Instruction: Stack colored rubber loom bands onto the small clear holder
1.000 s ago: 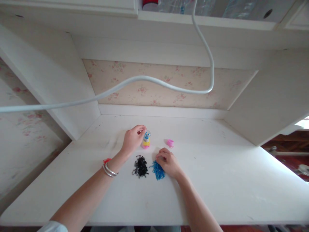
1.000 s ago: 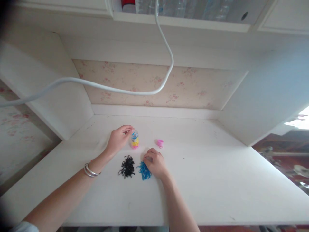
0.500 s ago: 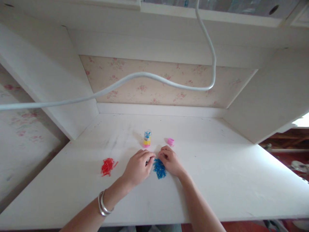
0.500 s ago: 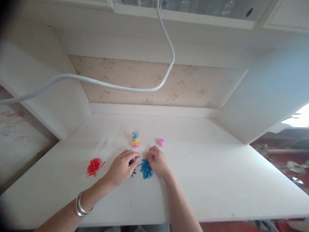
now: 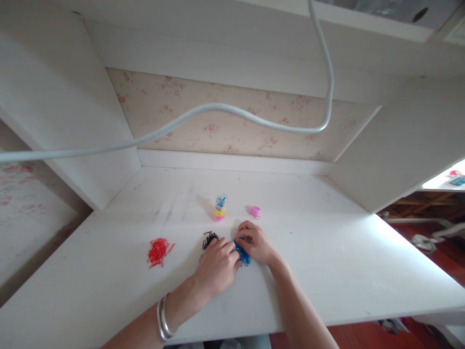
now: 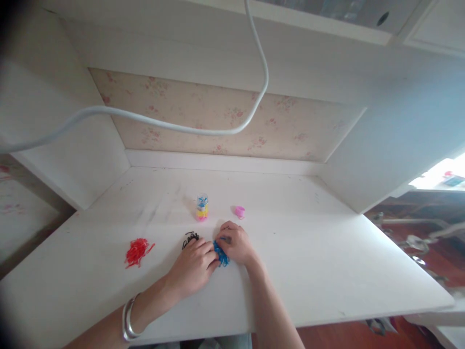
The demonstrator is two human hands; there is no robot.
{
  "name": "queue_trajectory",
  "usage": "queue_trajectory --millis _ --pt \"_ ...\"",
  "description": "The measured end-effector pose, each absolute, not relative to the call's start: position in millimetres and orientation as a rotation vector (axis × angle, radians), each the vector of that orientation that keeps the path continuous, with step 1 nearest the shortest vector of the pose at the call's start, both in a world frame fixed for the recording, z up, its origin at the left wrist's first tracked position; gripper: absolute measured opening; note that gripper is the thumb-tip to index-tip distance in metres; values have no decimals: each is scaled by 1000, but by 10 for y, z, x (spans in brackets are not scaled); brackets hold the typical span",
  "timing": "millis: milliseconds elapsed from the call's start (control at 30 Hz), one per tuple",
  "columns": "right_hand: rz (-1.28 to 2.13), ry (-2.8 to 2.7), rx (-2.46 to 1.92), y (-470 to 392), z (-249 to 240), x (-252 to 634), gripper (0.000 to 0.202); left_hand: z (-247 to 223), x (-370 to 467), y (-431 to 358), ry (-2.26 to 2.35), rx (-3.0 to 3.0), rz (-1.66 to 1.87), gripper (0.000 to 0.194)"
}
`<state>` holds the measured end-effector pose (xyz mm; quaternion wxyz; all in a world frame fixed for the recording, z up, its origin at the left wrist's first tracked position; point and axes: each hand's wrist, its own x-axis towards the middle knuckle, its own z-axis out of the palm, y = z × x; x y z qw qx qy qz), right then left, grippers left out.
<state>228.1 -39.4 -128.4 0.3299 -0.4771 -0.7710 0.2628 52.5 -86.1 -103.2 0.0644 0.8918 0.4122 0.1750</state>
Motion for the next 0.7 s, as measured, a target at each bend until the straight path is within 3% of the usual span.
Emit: queue_trajectory --millis 233,700 --pt "789 -1805 -1263 -384 -1246 2271 24 -1031 496 -873 1212 2683 538 19" --pt "629 -1432 -1328 -344 -1196 2167 32 -1009 453 -942 1130 2670 597 22"
